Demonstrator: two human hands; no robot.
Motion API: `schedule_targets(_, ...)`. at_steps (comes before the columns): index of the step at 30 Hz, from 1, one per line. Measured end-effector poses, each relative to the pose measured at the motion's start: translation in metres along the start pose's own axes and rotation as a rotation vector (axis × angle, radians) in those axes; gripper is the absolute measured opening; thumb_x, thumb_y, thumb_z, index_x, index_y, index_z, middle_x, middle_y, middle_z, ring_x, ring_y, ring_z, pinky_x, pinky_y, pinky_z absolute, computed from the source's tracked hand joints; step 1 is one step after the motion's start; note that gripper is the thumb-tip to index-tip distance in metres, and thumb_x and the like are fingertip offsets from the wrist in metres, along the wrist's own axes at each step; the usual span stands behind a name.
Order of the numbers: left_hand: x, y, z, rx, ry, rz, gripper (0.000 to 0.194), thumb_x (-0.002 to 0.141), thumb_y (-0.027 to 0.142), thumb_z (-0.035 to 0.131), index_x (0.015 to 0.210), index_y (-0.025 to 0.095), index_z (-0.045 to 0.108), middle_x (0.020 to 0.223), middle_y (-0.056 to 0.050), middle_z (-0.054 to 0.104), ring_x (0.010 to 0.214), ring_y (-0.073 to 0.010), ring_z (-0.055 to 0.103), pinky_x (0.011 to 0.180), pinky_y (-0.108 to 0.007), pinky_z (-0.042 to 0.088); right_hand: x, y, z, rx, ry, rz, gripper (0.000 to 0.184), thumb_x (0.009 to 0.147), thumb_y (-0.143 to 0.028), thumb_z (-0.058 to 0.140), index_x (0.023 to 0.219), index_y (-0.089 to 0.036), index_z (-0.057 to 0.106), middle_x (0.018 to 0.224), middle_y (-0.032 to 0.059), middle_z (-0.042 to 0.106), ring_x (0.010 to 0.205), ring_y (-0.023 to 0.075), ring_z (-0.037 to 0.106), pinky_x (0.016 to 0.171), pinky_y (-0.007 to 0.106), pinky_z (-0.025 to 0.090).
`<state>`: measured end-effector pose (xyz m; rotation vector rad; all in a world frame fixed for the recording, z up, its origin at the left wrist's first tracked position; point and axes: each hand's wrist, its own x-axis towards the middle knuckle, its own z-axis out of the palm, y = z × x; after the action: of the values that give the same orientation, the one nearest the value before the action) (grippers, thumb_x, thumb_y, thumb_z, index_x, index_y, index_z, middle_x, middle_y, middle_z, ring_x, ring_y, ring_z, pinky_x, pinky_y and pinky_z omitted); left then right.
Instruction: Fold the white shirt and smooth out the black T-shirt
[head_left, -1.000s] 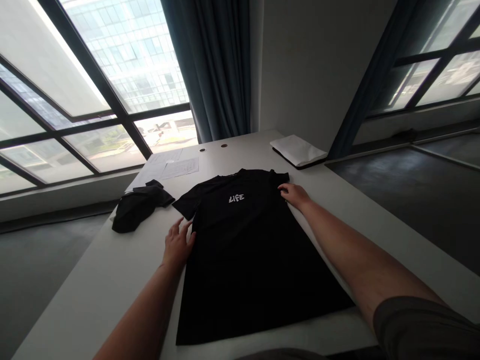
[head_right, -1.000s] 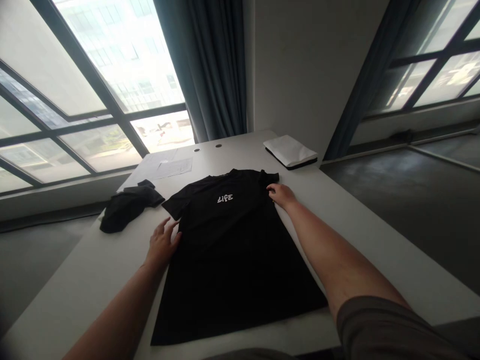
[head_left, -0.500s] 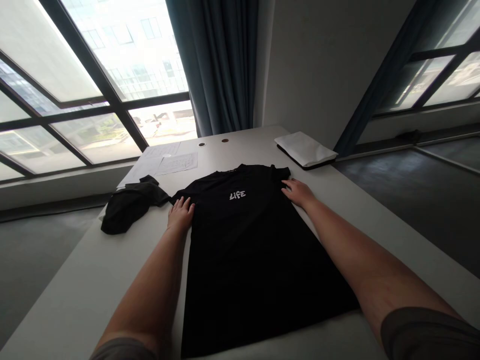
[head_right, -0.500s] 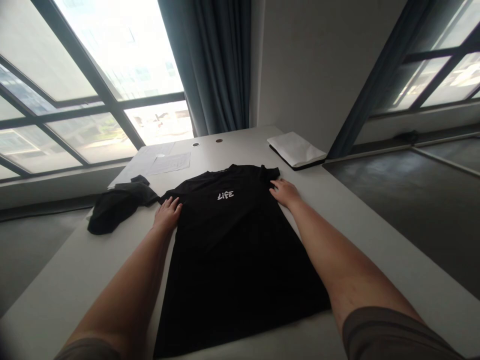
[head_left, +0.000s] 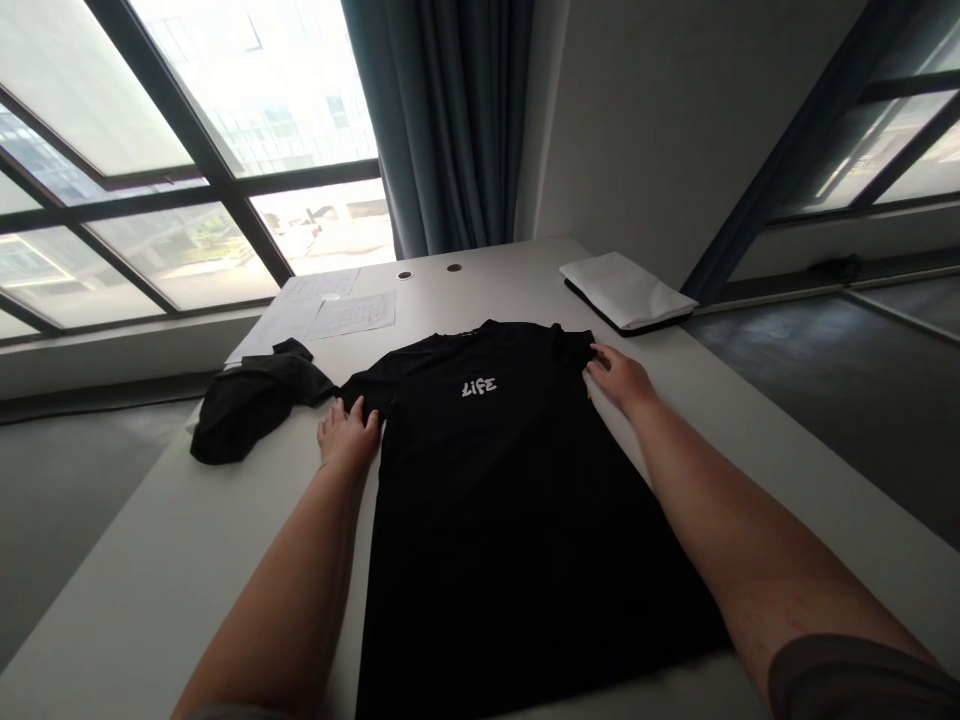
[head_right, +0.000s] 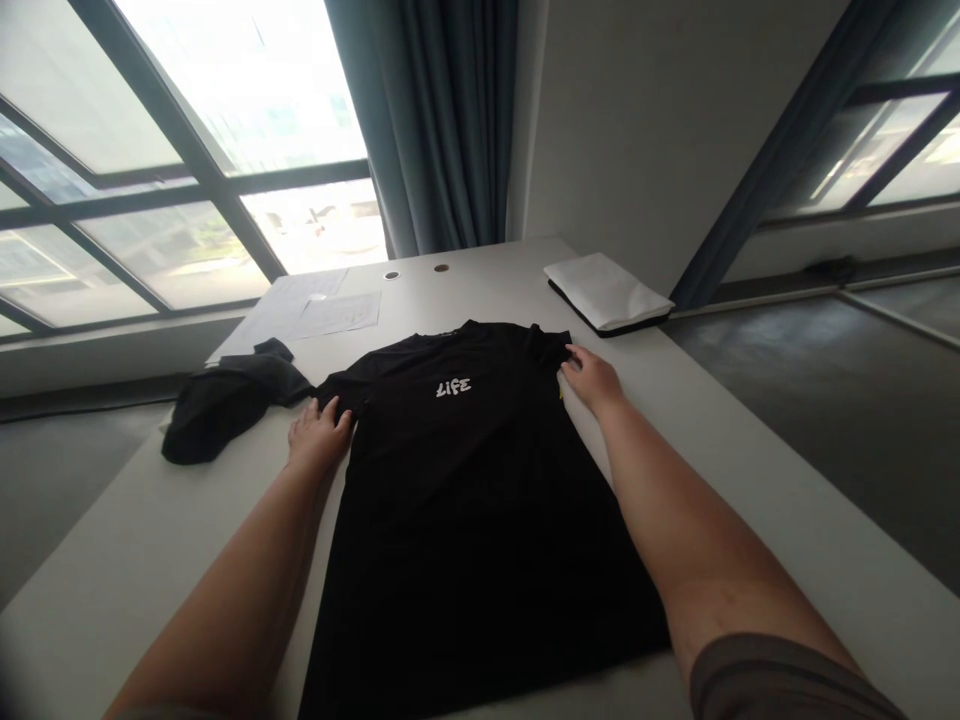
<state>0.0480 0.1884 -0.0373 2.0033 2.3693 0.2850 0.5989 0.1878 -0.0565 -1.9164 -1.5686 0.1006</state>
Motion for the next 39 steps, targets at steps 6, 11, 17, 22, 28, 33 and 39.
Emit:
schedule_targets(6, -0.002, 0.001, -0.003, 0.009, -0.013, 0.000, 0.065, 0.102, 0.056, 0.040, 0.157, 0.023, 0.050, 0.168, -0.016, 0.037, 0.154, -0.0377, 0.033, 0.124, -0.057, 0.026, -0.008, 0.000, -0.005, 0.017, 0.096, -0.079, 0.051, 0.085, -0.033, 0.062, 0.134, -0.019, 0.068, 0.100, 0.0081, 0.076, 0.092, 0.0258, 0.069, 0.093, 0.040, 0.056)
schedule_targets(11, -0.001, 0.002, -0.005, 0.018, -0.035, -0.004, 0.066, 0.102, 0.056, 0.040, 0.158, 0.023, 0.049, 0.169, -0.015, 0.036, 0.155, -0.0369, 0.032, 0.125, -0.056, 0.025, -0.006, 0.002, 0.000, -0.073, 0.013, -0.084, 0.042, 0.083, -0.035, 0.064, 0.120, -0.018, 0.075, 0.095, 0.0094, 0.072, 0.090, 0.0276, 0.066, 0.097, 0.043, 0.053)
schedule_targets(17, -0.001, 0.001, -0.004, 0.025, -0.034, 0.006, 0.065, 0.102, 0.056, 0.040, 0.158, 0.024, 0.049, 0.169, -0.017, 0.036, 0.155, -0.0377, 0.032, 0.124, -0.058, 0.026, -0.006, 0.006, 0.004, -0.061, 0.077, -0.118, 0.021, 0.083, -0.035, 0.066, 0.093, -0.021, 0.077, 0.117, 0.0146, 0.067, 0.117, 0.0319, 0.062, 0.111, 0.047, 0.047)
schedule_targets(22, -0.001, 0.001, -0.004, 0.031, -0.041, 0.009, 0.065, 0.102, 0.055, 0.039, 0.158, 0.024, 0.048, 0.169, -0.017, 0.034, 0.155, -0.0377, 0.031, 0.125, -0.058, 0.024, -0.006, 0.004, 0.001, 0.045, 0.020, -0.152, 0.028, 0.087, -0.034, 0.062, 0.107, -0.022, 0.078, 0.127, 0.0123, 0.070, 0.125, 0.0317, 0.061, 0.113, 0.048, 0.046)
schedule_targets(28, -0.001, 0.002, -0.005, 0.033, -0.045, 0.005, 0.066, 0.101, 0.056, 0.039, 0.159, 0.024, 0.048, 0.170, -0.016, 0.035, 0.155, -0.0381, 0.031, 0.124, -0.058, 0.025, -0.008, -0.001, -0.003, 0.111, 0.058, -0.093, 0.046, 0.084, -0.036, 0.064, 0.127, -0.021, 0.072, 0.109, 0.0103, 0.074, 0.101, 0.0284, 0.069, 0.097, 0.045, 0.055)
schedule_targets(33, -0.001, 0.002, -0.004, 0.040, -0.041, 0.008, 0.066, 0.101, 0.055, 0.039, 0.159, 0.024, 0.048, 0.169, -0.016, 0.035, 0.155, -0.0387, 0.031, 0.124, -0.058, 0.025, -0.008, -0.002, -0.003, 0.087, 0.084, 0.026, 0.057, 0.082, -0.037, 0.066, 0.136, -0.020, 0.067, 0.096, 0.0077, 0.076, 0.089, 0.0266, 0.069, 0.087, 0.041, 0.055)
schedule_targets(39, 0.001, 0.000, -0.002, 0.026, -0.031, 0.010, 0.066, 0.100, 0.056, 0.040, 0.157, 0.023, 0.050, 0.169, -0.017, 0.035, 0.155, -0.0392, 0.032, 0.124, -0.059, 0.026, -0.011, -0.008, -0.007, 0.068, 0.023, 0.009, 0.029, 0.081, -0.037, 0.065, 0.101, -0.023, 0.079, 0.089, 0.0059, 0.077, 0.081, 0.0236, 0.068, 0.080, 0.037, 0.054)
